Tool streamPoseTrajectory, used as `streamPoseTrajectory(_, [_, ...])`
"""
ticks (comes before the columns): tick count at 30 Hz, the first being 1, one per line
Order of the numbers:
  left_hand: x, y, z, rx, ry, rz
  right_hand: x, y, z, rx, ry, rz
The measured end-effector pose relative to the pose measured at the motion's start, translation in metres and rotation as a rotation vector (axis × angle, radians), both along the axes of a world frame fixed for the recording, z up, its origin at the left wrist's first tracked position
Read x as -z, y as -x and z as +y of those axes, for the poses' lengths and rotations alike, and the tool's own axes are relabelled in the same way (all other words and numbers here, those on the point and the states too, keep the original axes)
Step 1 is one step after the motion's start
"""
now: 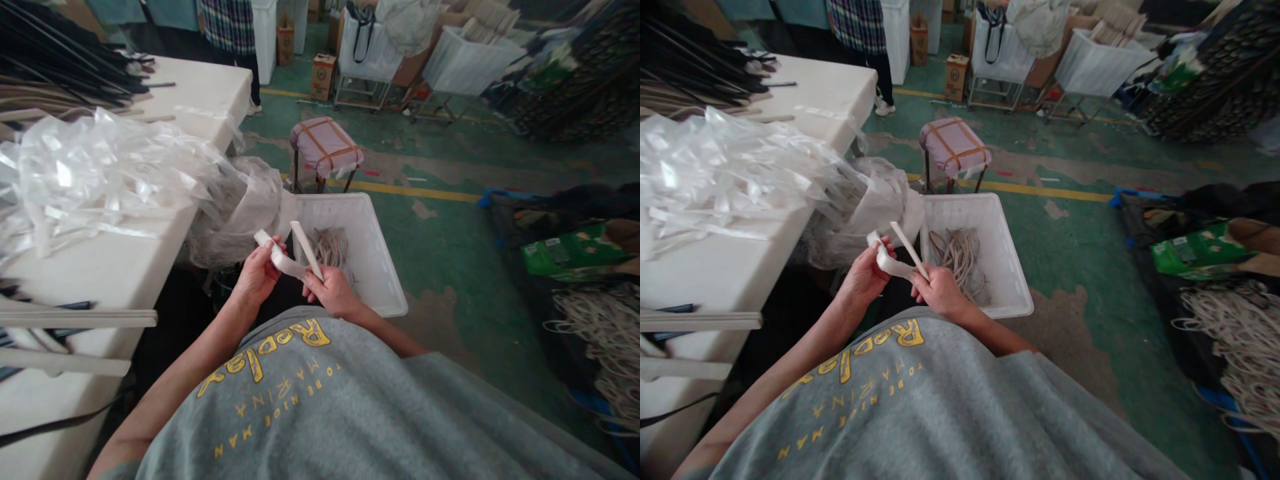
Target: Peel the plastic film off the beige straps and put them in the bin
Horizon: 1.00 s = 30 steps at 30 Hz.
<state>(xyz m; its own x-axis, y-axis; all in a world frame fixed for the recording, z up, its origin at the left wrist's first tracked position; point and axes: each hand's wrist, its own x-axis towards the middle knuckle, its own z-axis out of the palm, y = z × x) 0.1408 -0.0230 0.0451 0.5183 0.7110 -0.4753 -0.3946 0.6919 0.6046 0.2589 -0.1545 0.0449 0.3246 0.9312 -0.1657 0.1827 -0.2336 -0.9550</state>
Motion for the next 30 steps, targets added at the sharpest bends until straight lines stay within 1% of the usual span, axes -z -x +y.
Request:
streamPoseTrajectory(2, [-0.003, 0.002, 0.003, -0.006, 0.020, 0.002, -0.003, -0.002, 0.008, -0.012, -0.044, 0.102])
streamPoseTrajectory(3, [-0.004, 0.004, 0.006, -0.023, 0.029, 0.005, -0.003, -0.005, 0.010, -0.039, -0.045, 0.202])
streamPoseTrajectory(5, [-0.003, 0.009, 0.015, -0.056, 0.044, 0.021, -0.002, -0.014, 0.009, -0.126, 0.002, 0.461])
streamPoseTrajectory(7, [0.000, 0.014, 0.023, -0.033, 0.056, 0.047, 0.002, -0.022, 0.006, -0.235, 0.073, 0.682])
streamPoseTrajectory(9, [0.006, 0.017, 0.027, 0.041, 0.066, 0.070, 0.007, -0.027, 0.004, -0.335, 0.117, 0.784])
streamPoseTrajectory(11, [0.013, 0.019, 0.029, 0.094, 0.072, 0.073, 0.010, -0.028, 0.006, -0.424, 0.135, 0.793])
streamPoseTrajectory(13, [0.019, 0.021, 0.030, 0.090, 0.062, 0.072, 0.010, -0.027, 0.009, -0.468, 0.115, 0.707])
streamPoseTrajectory(14, [0.022, 0.023, 0.032, 0.074, 0.052, 0.077, 0.008, -0.026, 0.010, -0.476, 0.090, 0.608])
streamPoseTrajectory(15, [0.025, 0.024, 0.033, 0.054, 0.042, 0.089, 0.005, -0.026, 0.010, -0.480, 0.055, 0.463])
streamPoseTrajectory(17, [0.032, 0.027, 0.035, 0.027, 0.025, 0.115, -0.004, -0.029, 0.008, -0.495, -0.028, 0.082])
streamPoseTrajectory(19, [0.038, 0.028, 0.034, 0.038, 0.029, 0.135, -0.016, -0.034, 0.003, -0.530, -0.094, -0.273])
streamPoseTrajectory(20, [0.041, 0.027, 0.033, 0.053, 0.038, 0.143, -0.022, -0.036, -0.001, -0.548, -0.116, -0.395])
streamPoseTrajectory(21, [0.044, 0.025, 0.031, 0.069, 0.051, 0.150, -0.028, -0.039, -0.005, -0.566, -0.128, -0.475])
streamPoseTrajectory(24, [0.050, 0.021, 0.024, 0.094, 0.097, 0.168, -0.041, -0.045, -0.015, -0.594, -0.130, -0.555])
streamPoseTrajectory(30, [0.051, 0.019, 0.017, 0.064, 0.230, 0.183, -0.062, -0.055, -0.031, -0.619, -0.176, -0.489])
